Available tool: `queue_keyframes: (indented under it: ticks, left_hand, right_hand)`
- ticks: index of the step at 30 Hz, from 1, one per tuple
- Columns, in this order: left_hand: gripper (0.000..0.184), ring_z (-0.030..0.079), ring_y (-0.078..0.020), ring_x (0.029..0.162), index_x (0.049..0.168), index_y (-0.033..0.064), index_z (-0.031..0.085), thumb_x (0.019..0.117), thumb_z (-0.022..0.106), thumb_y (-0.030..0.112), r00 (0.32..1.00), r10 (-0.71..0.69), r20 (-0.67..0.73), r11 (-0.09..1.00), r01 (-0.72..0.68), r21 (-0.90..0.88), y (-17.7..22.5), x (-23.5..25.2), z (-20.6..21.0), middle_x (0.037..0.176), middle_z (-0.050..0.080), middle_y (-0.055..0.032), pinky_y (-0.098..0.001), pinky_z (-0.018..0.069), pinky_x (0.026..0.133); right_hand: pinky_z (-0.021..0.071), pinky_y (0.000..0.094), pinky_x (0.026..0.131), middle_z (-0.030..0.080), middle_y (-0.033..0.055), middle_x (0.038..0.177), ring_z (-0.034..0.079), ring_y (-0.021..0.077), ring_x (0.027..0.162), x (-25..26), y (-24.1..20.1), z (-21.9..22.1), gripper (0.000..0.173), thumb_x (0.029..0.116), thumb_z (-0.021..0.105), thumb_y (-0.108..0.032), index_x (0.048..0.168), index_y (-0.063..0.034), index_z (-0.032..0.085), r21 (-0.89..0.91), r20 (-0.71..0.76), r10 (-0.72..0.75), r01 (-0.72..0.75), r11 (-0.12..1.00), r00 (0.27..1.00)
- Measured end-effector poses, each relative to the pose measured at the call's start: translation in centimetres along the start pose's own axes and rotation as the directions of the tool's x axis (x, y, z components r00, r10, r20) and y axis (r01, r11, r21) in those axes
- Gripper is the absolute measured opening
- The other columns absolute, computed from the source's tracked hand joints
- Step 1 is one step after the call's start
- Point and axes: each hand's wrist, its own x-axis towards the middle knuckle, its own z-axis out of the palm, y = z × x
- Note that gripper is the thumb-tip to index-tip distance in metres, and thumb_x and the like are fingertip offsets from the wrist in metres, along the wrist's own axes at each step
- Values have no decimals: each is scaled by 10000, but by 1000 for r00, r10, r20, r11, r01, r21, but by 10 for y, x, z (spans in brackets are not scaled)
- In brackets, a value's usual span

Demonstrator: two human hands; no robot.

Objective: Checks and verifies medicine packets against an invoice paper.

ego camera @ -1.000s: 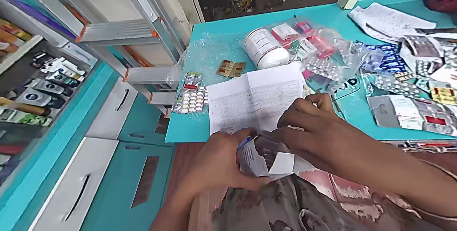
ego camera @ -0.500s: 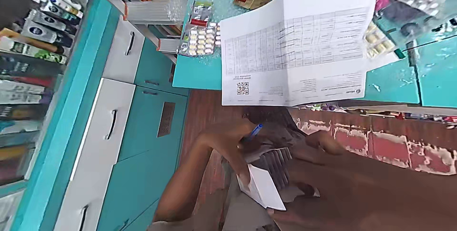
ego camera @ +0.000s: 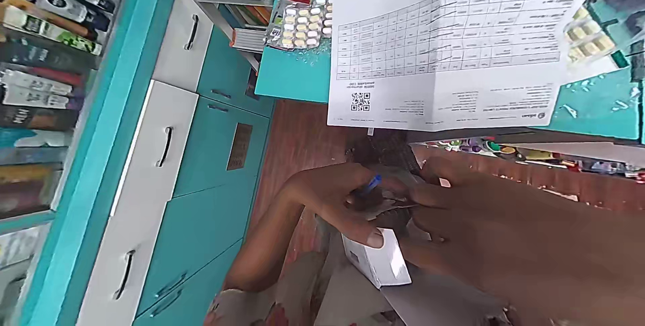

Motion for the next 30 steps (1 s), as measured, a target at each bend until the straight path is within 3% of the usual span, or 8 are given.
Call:
queue_keyframes:
  ticks: [3,7,11,14,17,20,23,30]
  left_hand:
    - [824,562,114,925,1332,-6,593,907,565,700,999,-37,-26,997,35,-74,3,-2,0,1083,670,67,-103,477,795]
    - [560,535,167,774,1002,89,653,973,526,633,988,-122,-90,992,117,-53,1,1,7,832,612,173,-66,447,684]
    - [506,595,104,819,1065,-17,633,952,659,476,998,-69,-2,990,68,-125,-4,-3,1,876,663,85,-115,501,727]
    - [546,583,137,878,1091,25,625,927,658,544,996,-92,17,991,94,-93,1,-9,0,926,655,130,-92,494,779]
    - [678,605,63,879,1170,-34,601,871,695,567,983,-166,75,981,173,-92,2,-15,-6,951,668,43,-148,512,775]
    - [661,599,0,868,1317,-36,558,860,729,410,980,-175,98,982,181,-53,6,-17,-10,992,672,-31,-186,493,748]
    - [772,579,27,947,1420,-30,488,829,761,384,982,-136,129,986,147,-78,5,-16,-13,1115,656,-40,-139,479,790]
    - [776,481,90,731,1370,-68,508,763,819,302,987,-61,151,985,84,-148,-6,-6,-14,883,595,15,-84,391,641]
  right_hand:
    - [455,406,656,491,17,578,534,203,575,12,8,-3,285,985,433,14,797,-60,633,-55,-4,-108,108,993,994]
    - [438,390,615,557,41,605,589,207,620,28,7,-5,275,947,484,34,709,-50,592,-172,64,-215,223,960,975]
    - [463,374,642,592,49,638,586,190,612,34,9,3,235,966,472,4,810,-23,646,-226,61,-333,338,913,941]
    - [488,356,684,591,50,635,589,184,612,35,12,10,214,987,449,22,877,-6,632,-256,45,-392,390,885,919]
    - [536,380,722,590,51,590,600,196,567,35,16,12,211,993,444,45,919,17,640,-226,49,-412,412,883,910]
    - [525,373,640,578,49,573,563,192,524,36,18,8,247,985,424,57,1017,64,669,-259,67,-416,419,870,907]
    - [496,352,598,565,46,567,534,174,510,37,18,3,256,972,409,87,938,66,661,-309,109,-428,439,843,897]
    - [436,331,520,503,34,548,499,165,484,34,12,-7,264,965,383,93,912,68,641,-334,229,-395,453,827,890]
